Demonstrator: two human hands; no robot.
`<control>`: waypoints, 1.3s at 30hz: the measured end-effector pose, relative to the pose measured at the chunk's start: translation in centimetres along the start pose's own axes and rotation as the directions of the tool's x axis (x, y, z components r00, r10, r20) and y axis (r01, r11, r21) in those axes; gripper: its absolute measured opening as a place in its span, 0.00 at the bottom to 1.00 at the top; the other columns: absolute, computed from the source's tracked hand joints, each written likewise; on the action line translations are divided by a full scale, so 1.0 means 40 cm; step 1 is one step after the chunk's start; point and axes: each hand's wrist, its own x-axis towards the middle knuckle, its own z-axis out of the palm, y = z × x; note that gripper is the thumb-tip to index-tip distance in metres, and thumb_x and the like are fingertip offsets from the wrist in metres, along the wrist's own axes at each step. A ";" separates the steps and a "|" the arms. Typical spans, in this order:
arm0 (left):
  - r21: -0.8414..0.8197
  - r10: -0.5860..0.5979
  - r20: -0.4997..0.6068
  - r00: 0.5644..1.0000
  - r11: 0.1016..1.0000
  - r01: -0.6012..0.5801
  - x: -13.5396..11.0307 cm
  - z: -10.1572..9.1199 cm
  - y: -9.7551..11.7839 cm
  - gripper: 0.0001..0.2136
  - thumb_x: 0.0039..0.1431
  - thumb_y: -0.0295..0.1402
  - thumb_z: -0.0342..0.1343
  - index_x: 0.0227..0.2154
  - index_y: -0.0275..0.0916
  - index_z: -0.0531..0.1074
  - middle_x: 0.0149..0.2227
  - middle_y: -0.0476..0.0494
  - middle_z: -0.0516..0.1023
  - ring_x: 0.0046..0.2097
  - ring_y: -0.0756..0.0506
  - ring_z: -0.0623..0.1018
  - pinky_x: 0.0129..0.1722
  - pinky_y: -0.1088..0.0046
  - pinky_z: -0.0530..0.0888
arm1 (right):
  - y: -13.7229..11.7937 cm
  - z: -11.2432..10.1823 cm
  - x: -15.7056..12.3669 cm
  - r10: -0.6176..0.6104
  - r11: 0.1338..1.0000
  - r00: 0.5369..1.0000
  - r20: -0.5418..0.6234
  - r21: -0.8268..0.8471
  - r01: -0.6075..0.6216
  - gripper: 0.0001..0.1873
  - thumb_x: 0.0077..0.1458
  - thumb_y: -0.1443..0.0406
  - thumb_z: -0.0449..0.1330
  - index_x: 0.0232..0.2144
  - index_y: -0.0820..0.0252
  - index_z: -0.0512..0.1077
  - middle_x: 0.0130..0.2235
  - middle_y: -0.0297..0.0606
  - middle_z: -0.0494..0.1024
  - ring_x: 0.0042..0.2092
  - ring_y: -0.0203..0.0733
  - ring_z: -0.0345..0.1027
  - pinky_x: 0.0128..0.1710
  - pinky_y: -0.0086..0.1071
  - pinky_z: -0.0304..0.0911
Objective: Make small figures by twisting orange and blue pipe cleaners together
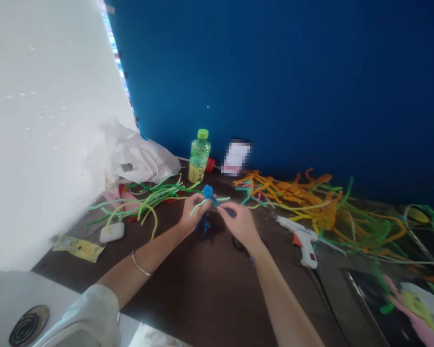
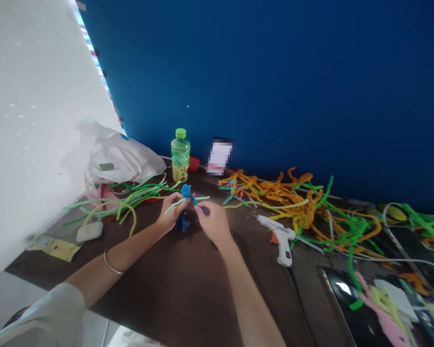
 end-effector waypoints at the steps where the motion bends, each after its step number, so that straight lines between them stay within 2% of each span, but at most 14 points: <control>1: 0.007 0.004 0.011 1.000 1.000 -0.004 0.001 -0.001 -0.002 0.15 0.41 0.39 0.61 0.19 0.35 0.63 0.17 0.55 0.64 0.18 0.57 0.64 0.17 0.81 0.65 | -0.001 -0.002 -0.001 -0.029 0.999 1.000 0.008 -0.038 0.029 0.09 0.49 0.63 0.54 0.25 0.60 0.73 0.30 0.38 0.77 0.33 0.41 0.69 0.35 0.32 0.61; 7: 0.008 0.029 0.100 0.995 1.000 -0.030 0.000 -0.007 -0.005 0.14 0.43 0.38 0.61 0.21 0.35 0.63 0.17 0.55 0.66 0.16 0.56 0.65 0.16 0.81 0.63 | -0.014 -0.024 -0.002 -0.130 0.967 0.990 0.053 -0.215 0.139 0.11 0.54 0.63 0.51 0.29 0.58 0.73 0.30 0.37 0.73 0.32 0.39 0.67 0.32 0.29 0.59; 11: 0.029 -0.044 0.174 0.984 0.999 0.040 -0.007 -0.003 0.015 0.14 0.42 0.38 0.61 0.21 0.35 0.62 0.16 0.56 0.65 0.16 0.56 0.65 0.15 0.81 0.60 | -0.020 -0.053 0.000 -0.140 0.965 0.990 0.006 -0.225 0.138 0.11 0.55 0.62 0.51 0.29 0.58 0.73 0.30 0.37 0.73 0.32 0.38 0.65 0.31 0.29 0.57; 16: -0.063 -0.216 0.268 0.939 0.969 0.241 -0.010 -0.002 0.034 0.14 0.41 0.35 0.62 0.19 0.35 0.62 0.16 0.55 0.63 0.18 0.56 0.65 0.16 0.82 0.60 | -0.022 -0.083 0.008 -0.089 0.992 0.996 -0.029 -0.088 0.086 0.10 0.51 0.60 0.56 0.27 0.59 0.74 0.30 0.37 0.74 0.33 0.40 0.66 0.34 0.31 0.59; 20: -0.193 -0.355 0.367 0.860 0.875 0.444 -0.010 -0.005 0.041 0.12 0.40 0.32 0.63 0.22 0.34 0.64 0.19 0.53 0.65 0.22 0.56 0.67 0.17 0.83 0.60 | -0.015 -0.079 0.014 0.094 0.981 0.995 0.034 0.170 -0.098 0.11 0.46 0.58 0.59 0.24 0.60 0.73 0.28 0.36 0.75 0.31 0.39 0.66 0.31 0.30 0.59; 23: -0.240 -0.377 0.412 0.829 0.833 0.498 -0.012 -0.005 0.043 0.12 0.39 0.30 0.64 0.24 0.34 0.66 0.21 0.52 0.67 0.23 0.55 0.68 0.18 0.83 0.62 | -0.003 -0.059 0.012 0.273 0.856 0.949 0.156 0.411 -0.314 0.14 0.42 0.55 0.61 0.25 0.61 0.72 0.22 0.32 0.72 0.22 0.33 0.60 0.20 0.27 0.53; 26: -0.269 -0.370 0.395 0.841 0.828 0.491 -0.013 -0.003 0.039 0.13 0.37 0.29 0.65 0.27 0.34 0.68 0.22 0.52 0.69 0.24 0.55 0.70 0.21 0.82 0.65 | 0.005 -0.033 0.009 0.354 0.673 0.888 0.294 0.579 -0.460 0.16 0.40 0.53 0.62 0.24 0.62 0.70 0.18 0.28 0.66 0.17 0.28 0.53 0.15 0.24 0.44; 31: -0.313 -0.378 0.313 0.871 0.825 0.471 -0.011 -0.002 0.037 0.14 0.36 0.29 0.66 0.28 0.35 0.70 0.26 0.50 0.73 0.26 0.54 0.72 0.21 0.82 0.66 | 0.004 0.006 0.005 0.380 0.495 0.837 0.395 0.678 -0.544 0.16 0.41 0.54 0.63 0.22 0.62 0.67 0.16 0.28 0.65 0.15 0.25 0.51 0.13 0.21 0.39; 35: -0.310 -0.335 0.292 0.896 0.853 0.420 -0.012 0.005 0.043 0.14 0.37 0.31 0.65 0.30 0.34 0.71 0.29 0.47 0.75 0.28 0.53 0.73 0.21 0.82 0.66 | 0.007 0.033 -0.001 0.330 0.320 0.791 0.516 0.727 -0.608 0.13 0.40 0.58 0.63 0.24 0.61 0.67 0.15 0.26 0.63 0.14 0.23 0.46 0.12 0.20 0.35; 37: -0.300 -0.305 0.272 0.913 0.874 0.382 -0.013 0.010 0.043 0.15 0.38 0.33 0.65 0.31 0.33 0.71 0.24 0.49 0.73 0.24 0.54 0.72 0.21 0.82 0.65 | 0.008 0.043 -0.005 0.310 0.282 0.769 0.559 0.718 -0.636 0.12 0.41 0.59 0.62 0.23 0.62 0.67 0.15 0.26 0.63 0.14 0.23 0.44 0.11 0.20 0.35; 39: -0.300 -0.265 0.231 0.936 0.896 0.328 -0.014 0.013 0.042 0.14 0.38 0.33 0.65 0.28 0.33 0.70 0.20 0.51 0.71 0.21 0.56 0.69 0.21 0.82 0.65 | 0.006 0.047 -0.010 0.312 0.290 0.763 0.566 0.708 -0.644 0.11 0.42 0.59 0.61 0.23 0.62 0.67 0.15 0.26 0.62 0.14 0.23 0.44 0.11 0.21 0.34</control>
